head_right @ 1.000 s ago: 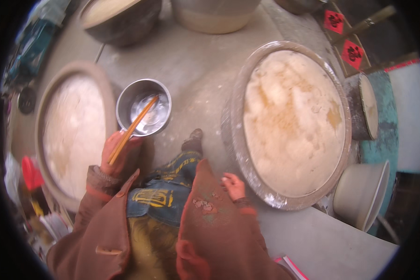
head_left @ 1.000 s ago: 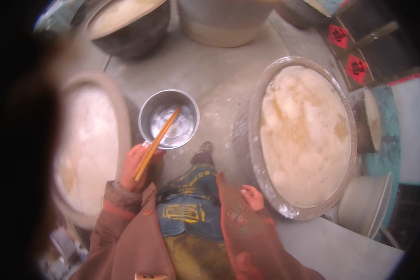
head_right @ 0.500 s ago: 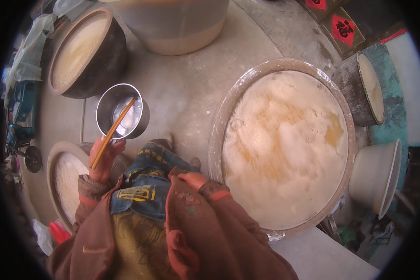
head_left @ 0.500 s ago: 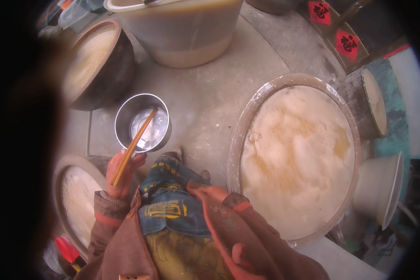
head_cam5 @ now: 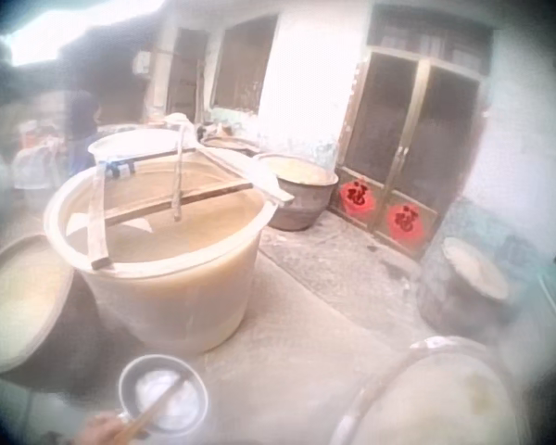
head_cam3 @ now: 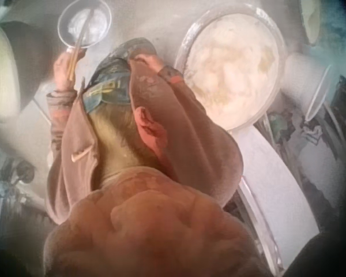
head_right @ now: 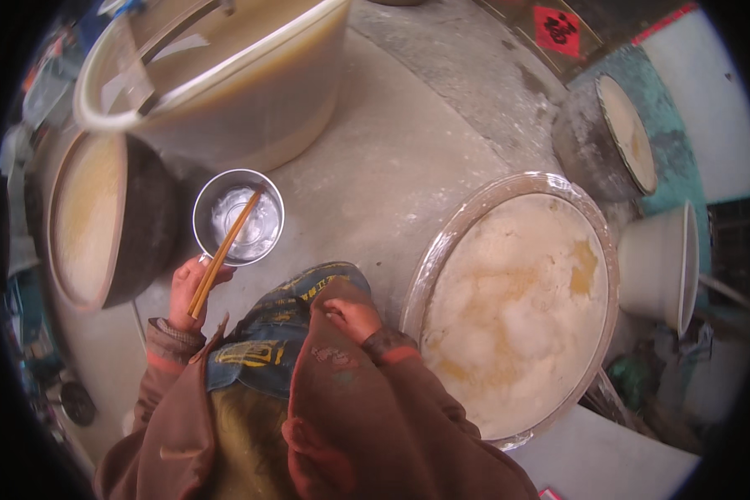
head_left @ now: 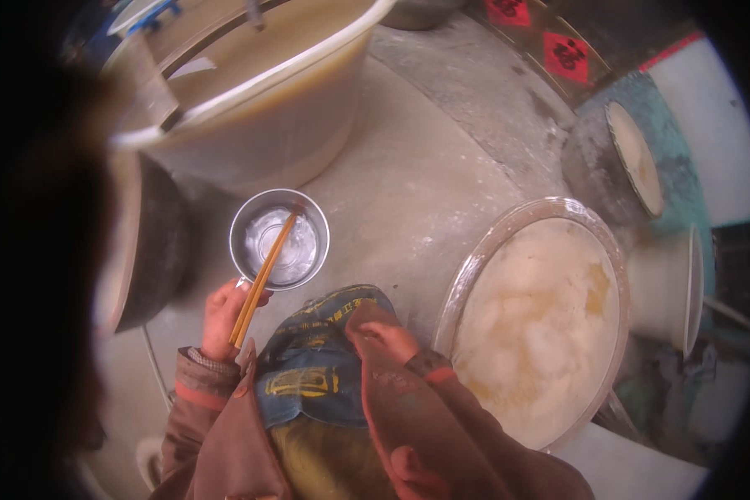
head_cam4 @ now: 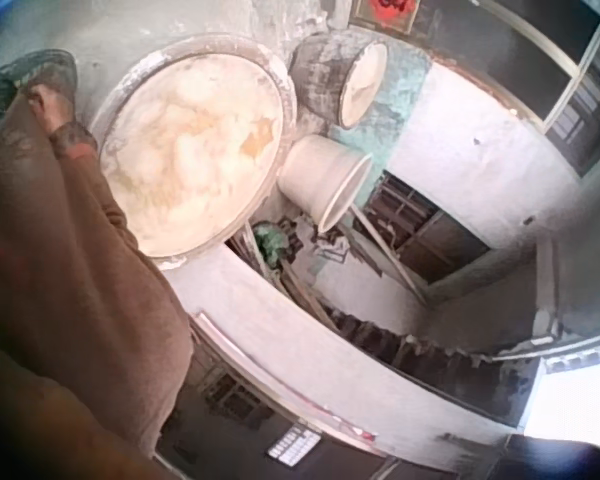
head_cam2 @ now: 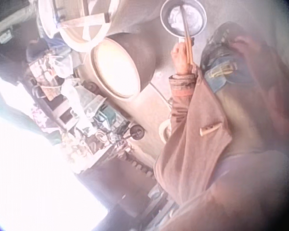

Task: The person fills a metal cup with water at the sink, then adds a white powder from a plastic bag and stirs with chopsticks to form a batter. The person moves between the kitchen and an outdoor area while mixing.

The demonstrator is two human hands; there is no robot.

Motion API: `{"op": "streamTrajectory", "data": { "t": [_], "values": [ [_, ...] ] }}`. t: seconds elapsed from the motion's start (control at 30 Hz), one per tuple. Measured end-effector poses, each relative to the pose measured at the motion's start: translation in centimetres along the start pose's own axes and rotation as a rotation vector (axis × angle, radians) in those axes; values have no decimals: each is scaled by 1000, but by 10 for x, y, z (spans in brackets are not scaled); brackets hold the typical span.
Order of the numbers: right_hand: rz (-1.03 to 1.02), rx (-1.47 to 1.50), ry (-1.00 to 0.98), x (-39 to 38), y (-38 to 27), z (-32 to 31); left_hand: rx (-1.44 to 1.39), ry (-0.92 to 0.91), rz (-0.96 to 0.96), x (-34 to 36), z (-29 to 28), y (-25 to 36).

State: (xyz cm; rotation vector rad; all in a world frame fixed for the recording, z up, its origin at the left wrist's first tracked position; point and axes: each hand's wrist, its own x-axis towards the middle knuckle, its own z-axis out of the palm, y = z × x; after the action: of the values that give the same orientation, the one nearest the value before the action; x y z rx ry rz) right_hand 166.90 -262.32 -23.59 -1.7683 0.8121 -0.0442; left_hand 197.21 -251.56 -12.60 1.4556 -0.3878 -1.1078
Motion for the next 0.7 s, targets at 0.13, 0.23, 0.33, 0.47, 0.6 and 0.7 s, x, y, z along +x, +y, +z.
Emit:
{"op": "streamTrajectory", "data": {
  "t": [0.13, 0.23, 0.33, 0.47, 0.6, 0.7],
  "values": [
    [125, 251, 302, 30, -6, -46, -43, -105, -45, 92, 34, 35],
    [194, 321, 437, 68, 10, -87, -6, -209, -27, 168, 72, 50],
    [193, 270, 478, 116, 34, -143, -77, -273, -56, 239, 122, 64],
    [190, 339, 521, 173, 45, -232, 71, -310, -91, 320, 197, 108],
    [306, 380, 528, 216, 32, -328, 17, -334, -93, 393, 271, 136],
    [177, 267, 540, 258, 27, -416, -14, -344, -97, 449, 330, 148]
  ]
}}
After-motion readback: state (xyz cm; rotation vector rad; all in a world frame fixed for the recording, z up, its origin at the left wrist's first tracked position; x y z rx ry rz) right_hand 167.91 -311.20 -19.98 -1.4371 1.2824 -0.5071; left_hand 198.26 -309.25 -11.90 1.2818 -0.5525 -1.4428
